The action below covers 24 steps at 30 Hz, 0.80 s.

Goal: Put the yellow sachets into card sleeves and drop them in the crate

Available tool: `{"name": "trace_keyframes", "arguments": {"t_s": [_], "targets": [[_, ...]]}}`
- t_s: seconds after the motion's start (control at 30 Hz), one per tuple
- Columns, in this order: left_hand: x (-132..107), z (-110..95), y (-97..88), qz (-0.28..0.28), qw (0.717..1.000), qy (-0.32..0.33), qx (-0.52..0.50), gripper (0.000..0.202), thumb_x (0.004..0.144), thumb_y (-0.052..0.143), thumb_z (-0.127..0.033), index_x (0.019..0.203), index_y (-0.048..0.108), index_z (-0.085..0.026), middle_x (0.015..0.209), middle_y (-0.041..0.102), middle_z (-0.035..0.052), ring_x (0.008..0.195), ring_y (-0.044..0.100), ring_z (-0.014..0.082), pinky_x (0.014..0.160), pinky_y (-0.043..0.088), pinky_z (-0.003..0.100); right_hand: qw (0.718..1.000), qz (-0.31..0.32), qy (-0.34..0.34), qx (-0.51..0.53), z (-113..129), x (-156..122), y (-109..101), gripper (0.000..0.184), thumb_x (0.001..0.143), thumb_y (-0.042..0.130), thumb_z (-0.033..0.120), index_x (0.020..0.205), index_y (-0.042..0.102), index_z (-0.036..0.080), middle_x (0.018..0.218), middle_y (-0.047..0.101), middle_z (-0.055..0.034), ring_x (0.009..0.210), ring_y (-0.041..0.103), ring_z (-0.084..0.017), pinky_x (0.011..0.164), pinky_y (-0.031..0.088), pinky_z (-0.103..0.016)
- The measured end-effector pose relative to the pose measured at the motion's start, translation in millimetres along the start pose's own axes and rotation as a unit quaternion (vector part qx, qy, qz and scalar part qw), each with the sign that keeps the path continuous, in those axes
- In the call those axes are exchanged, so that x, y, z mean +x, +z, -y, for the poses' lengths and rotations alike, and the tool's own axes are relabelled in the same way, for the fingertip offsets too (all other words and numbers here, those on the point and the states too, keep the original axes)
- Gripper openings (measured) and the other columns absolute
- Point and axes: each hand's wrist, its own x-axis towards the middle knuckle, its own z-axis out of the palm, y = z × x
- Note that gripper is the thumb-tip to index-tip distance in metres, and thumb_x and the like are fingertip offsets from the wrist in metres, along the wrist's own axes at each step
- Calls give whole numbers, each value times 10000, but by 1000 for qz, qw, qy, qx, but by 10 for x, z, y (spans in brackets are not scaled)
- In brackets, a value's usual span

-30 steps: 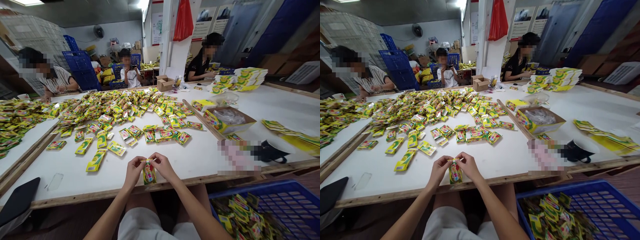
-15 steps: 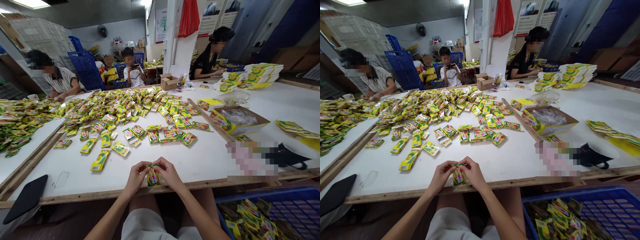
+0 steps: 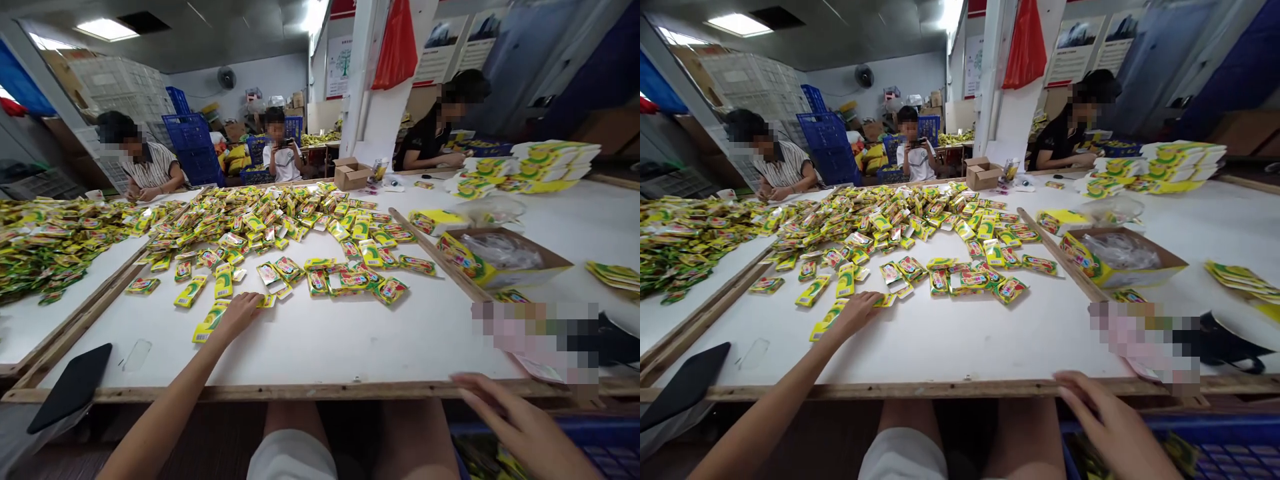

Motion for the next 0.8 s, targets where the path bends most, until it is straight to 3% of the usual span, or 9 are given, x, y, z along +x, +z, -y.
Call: {"name": "trace_keyframes", "arguments": {"t_s": [0.07, 0.17, 0.23, 0.33, 0.4, 0.47, 0.63, 0.73, 0.8], "targets": [[13, -154, 41, -16, 1000, -7, -5, 223, 872, 508, -236, 1067, 607, -195, 971, 695, 108, 924, 633, 270, 846, 452, 403, 992, 87, 3, 96, 434, 46, 328, 333, 749, 559, 549, 861, 700, 268, 932, 735, -98, 883, 684, -271, 787, 546, -370], [-24, -545, 141, -87, 985, -67, -134, 308, 930, 409, -345, 1135, 553, -166, 881, 692, 87, 788, 645, 223, 712, 483, 326, 967, 100, -9, 234, 1033, 160, 909, 287, 802, 560, 476, 920, 635, 225, 953, 709, -83, 890, 669, -238, 808, 535, -357], [-88, -886, 242, -134, 933, -104, -317, 350, 925, 411, -420, 1142, 536, -176, 892, 687, 66, 776, 642, 197, 671, 489, 282, 940, 90, -32, 328, 1305, 239, 1279, 261, 811, 577, 410, 994, 578, 223, 1029, 680, -84, 925, 662, -221, 822, 530, -350], [-219, -1361, 388, -115, 863, -111, -480, 383, 914, 427, -457, 1180, 483, -188, 941, 685, 70, 771, 640, 178, 665, 498, 268, 903, 94, -62, 415, 1511, 328, 1668, 271, 822, 573, 306, 1069, 487, 237, 1051, 648, -65, 899, 663, -190, 804, 529, -333], [-302, -1547, 446, -87, 835, -114, -531, 397, 924, 410, -451, 1240, 384, -212, 923, 682, 58, 736, 640, 164, 647, 503, 268, 894, 100, -64, 433, 1537, 351, 1780, 265, 825, 561, 265, 1067, 456, 244, 948, 650, -31, 814, 664, -172, 759, 528, -316], [-364, -1597, 471, -66, 829, -106, -546, 404, 916, 439, -432, 1257, 339, -240, 950, 673, 47, 750, 642, 158, 670, 510, 278, 896, 107, -61, 427, 1503, 348, 1797, 275, 816, 562, 242, 1070, 455, 246, 894, 645, -10, 772, 653, -165, 732, 519, -303], [-394, -1408, 505, 16, 851, -72, -519, 271, 824, 604, -384, 1005, 595, -182, 875, 675, 44, 787, 631, 185, 721, 503, 293, 915, 173, -71, 357, 1366, 354, 1718, 167, 796, 574, 246, 959, 582, 217, 838, 654, -1, 738, 621, -164, 687, 488, -281], [-335, -1345, 526, 8, 842, -76, -533, 238, 807, 628, -376, 903, 651, -159, 851, 686, 61, 830, 630, 204, 738, 498, 296, 925, 186, -92, 317, 1364, 432, 1709, 97, 818, 555, 270, 820, 617, 196, 745, 642, 3, 734, 603, -167, 677, 466, -272], [-292, -1356, 536, -17, 824, -73, -562, 264, 789, 658, -356, 980, 637, -176, 870, 690, 57, 845, 635, 198, 746, 498, 295, 932, 174, -99, 303, 1388, 491, 1716, 109, 813, 563, 271, 758, 610, 190, 709, 625, 6, 714, 592, -161, 669, 459, -267]]}}
